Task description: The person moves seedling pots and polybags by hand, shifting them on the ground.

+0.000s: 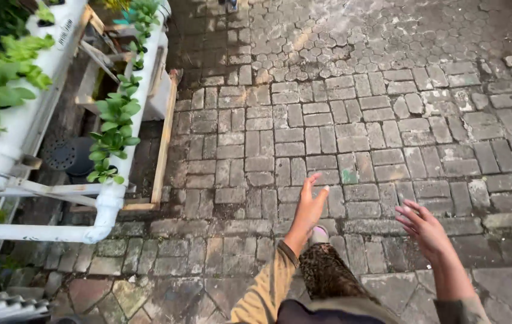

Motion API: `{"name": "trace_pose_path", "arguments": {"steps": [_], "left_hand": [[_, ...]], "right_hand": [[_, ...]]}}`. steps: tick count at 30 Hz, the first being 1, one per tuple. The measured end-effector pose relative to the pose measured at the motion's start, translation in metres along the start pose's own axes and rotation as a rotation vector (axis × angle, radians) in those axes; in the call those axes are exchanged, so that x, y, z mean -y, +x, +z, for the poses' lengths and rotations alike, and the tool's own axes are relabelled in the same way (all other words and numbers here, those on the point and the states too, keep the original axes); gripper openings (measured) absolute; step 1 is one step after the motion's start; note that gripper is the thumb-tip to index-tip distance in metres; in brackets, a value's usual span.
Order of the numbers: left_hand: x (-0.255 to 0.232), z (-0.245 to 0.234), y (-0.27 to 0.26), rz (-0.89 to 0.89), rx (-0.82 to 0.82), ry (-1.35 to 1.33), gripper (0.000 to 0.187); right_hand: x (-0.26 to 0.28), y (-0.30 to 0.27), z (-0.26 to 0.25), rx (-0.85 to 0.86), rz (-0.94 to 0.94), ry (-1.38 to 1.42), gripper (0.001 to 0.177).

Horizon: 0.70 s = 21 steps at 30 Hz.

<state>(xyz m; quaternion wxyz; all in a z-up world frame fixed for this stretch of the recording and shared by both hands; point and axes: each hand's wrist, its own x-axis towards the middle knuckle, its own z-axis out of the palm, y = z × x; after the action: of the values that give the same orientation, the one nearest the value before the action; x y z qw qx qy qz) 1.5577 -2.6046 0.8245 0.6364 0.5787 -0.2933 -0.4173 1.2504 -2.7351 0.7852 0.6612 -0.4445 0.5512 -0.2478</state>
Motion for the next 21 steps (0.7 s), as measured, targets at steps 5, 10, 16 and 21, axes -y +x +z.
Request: {"name": "trace_pose_path", "arguments": {"steps": [5, 10, 16, 21], "left_hand": [[-0.023, -0.008, 0.159, -0.137, -0.107, 0.071, 0.05], [-0.017, -0.057, 0.308, -0.122, -0.319, 0.041, 0.051], [0.024, -0.13, 0.551, -0.072, -0.419, 0.015, 0.048], [-0.121, -0.117, 0.774, -0.182, -0.315, 0.156, 0.05]], "right_hand": [[0.185, 0.17, 0.116, 0.204, -0.059, -0.178, 0.049], [0.346, 0.297, 0.253, 0.443, -0.161, -0.178, 0.045], [0.446, 0.492, 0.357, 0.641, -0.29, -0.264, 0.045], [0.505, 0.657, 0.344, 0.461, -0.037, -0.302, 0.047]]}}
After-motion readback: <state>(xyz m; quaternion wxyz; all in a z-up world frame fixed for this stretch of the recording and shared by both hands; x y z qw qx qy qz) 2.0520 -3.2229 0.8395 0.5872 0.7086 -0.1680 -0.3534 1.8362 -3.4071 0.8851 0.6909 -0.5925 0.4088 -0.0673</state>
